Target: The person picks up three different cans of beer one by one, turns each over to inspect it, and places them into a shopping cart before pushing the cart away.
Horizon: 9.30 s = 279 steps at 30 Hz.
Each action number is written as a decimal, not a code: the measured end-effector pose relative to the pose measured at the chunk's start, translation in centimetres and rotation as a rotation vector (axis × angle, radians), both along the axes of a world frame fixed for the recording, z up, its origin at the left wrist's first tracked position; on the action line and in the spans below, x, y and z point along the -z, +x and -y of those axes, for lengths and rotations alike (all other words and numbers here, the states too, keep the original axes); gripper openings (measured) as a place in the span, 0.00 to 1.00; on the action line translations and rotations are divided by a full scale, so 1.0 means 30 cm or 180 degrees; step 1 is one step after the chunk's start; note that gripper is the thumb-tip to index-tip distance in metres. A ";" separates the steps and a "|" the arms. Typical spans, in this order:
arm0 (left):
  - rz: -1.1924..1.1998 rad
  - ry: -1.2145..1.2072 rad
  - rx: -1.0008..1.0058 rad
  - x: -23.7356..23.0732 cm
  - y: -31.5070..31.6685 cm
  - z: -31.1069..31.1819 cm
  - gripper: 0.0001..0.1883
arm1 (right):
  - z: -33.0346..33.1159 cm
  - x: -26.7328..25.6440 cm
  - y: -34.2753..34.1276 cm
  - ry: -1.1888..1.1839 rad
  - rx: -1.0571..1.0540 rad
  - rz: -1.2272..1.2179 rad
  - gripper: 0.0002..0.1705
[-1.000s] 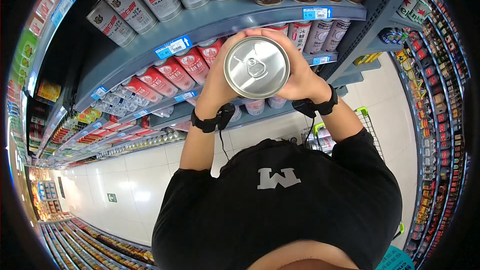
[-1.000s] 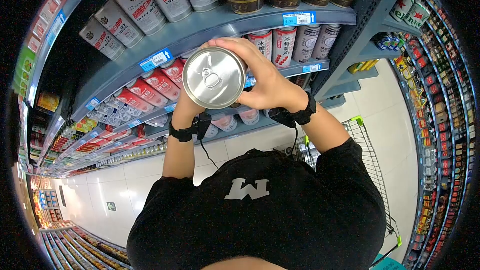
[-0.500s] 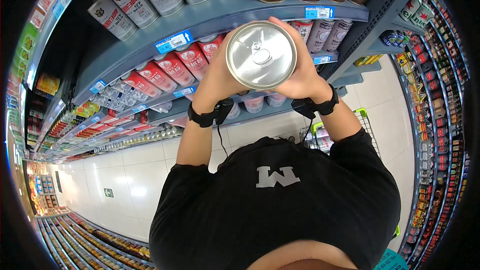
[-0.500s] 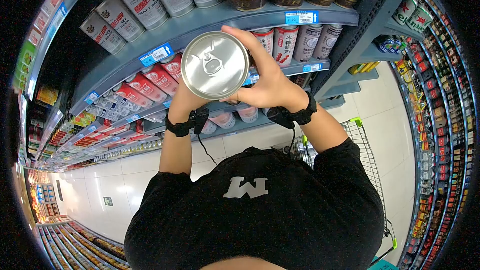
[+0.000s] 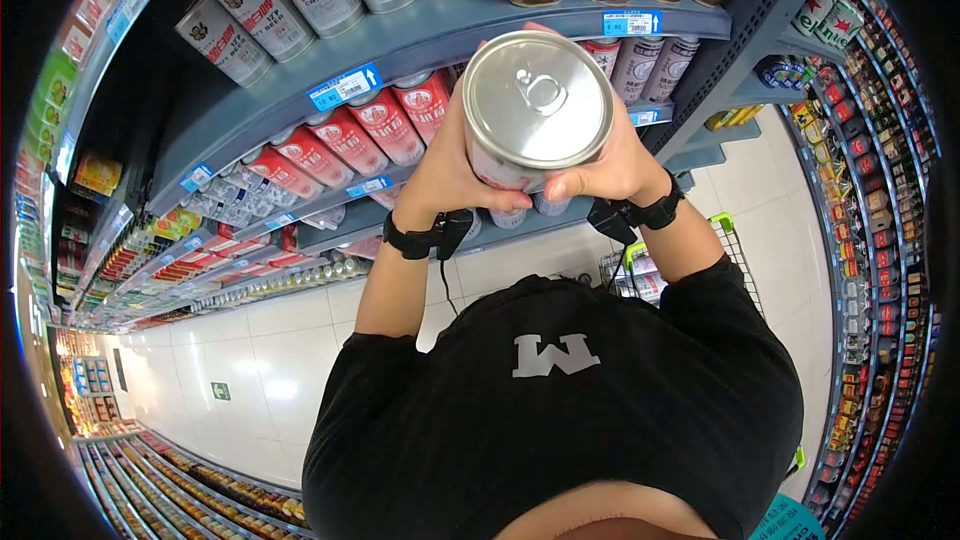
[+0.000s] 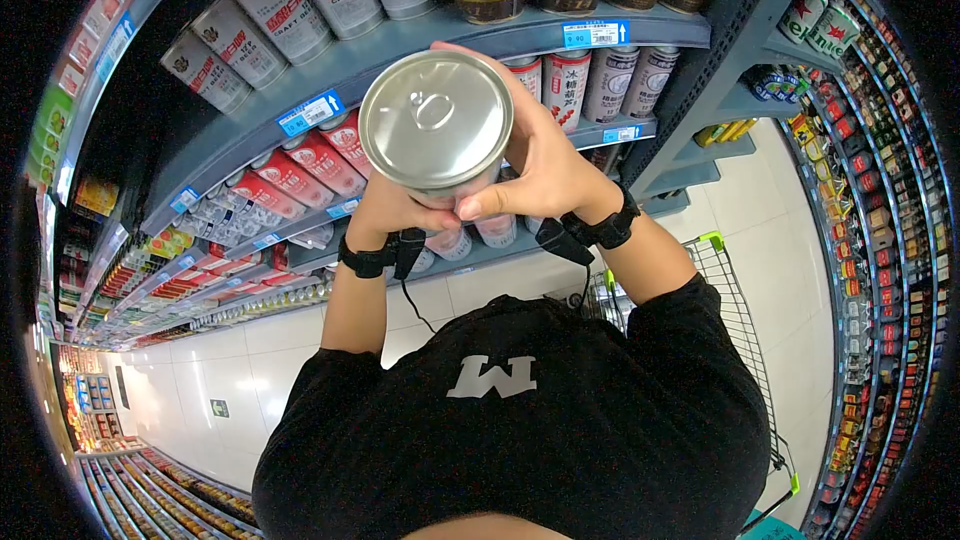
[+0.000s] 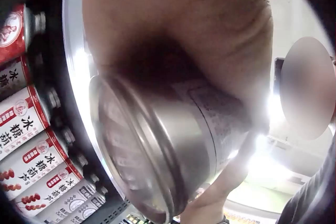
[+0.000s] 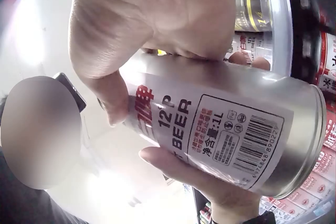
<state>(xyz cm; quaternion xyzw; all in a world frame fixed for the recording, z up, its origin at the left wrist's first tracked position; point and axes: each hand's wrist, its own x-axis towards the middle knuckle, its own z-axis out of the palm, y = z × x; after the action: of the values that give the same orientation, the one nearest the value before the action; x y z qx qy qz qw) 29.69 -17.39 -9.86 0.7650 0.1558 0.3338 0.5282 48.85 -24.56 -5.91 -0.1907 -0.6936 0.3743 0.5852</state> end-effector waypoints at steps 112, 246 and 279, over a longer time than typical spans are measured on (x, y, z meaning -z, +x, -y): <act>-0.4812 -0.0241 0.4322 1.721 1.097 1.553 0.22 | 1.757 1.871 0.551 -0.5865 0.4822 -0.0213 0.65; 0.1889 0.0747 -0.0382 -0.258 0.372 -0.016 0.42 | -0.028 -0.152 0.181 0.0193 0.1026 -0.0610 0.40; 0.1047 -0.0592 -0.0225 -0.125 0.396 0.129 0.41 | 0.140 -0.009 0.176 -0.1270 0.1477 -0.1272 0.36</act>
<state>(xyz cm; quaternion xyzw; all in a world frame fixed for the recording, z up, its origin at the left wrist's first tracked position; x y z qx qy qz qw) 41.55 -21.27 -6.12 0.6421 0.1243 0.4568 0.6030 54.12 -28.75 -5.64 -0.3766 -0.4172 0.3893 0.7298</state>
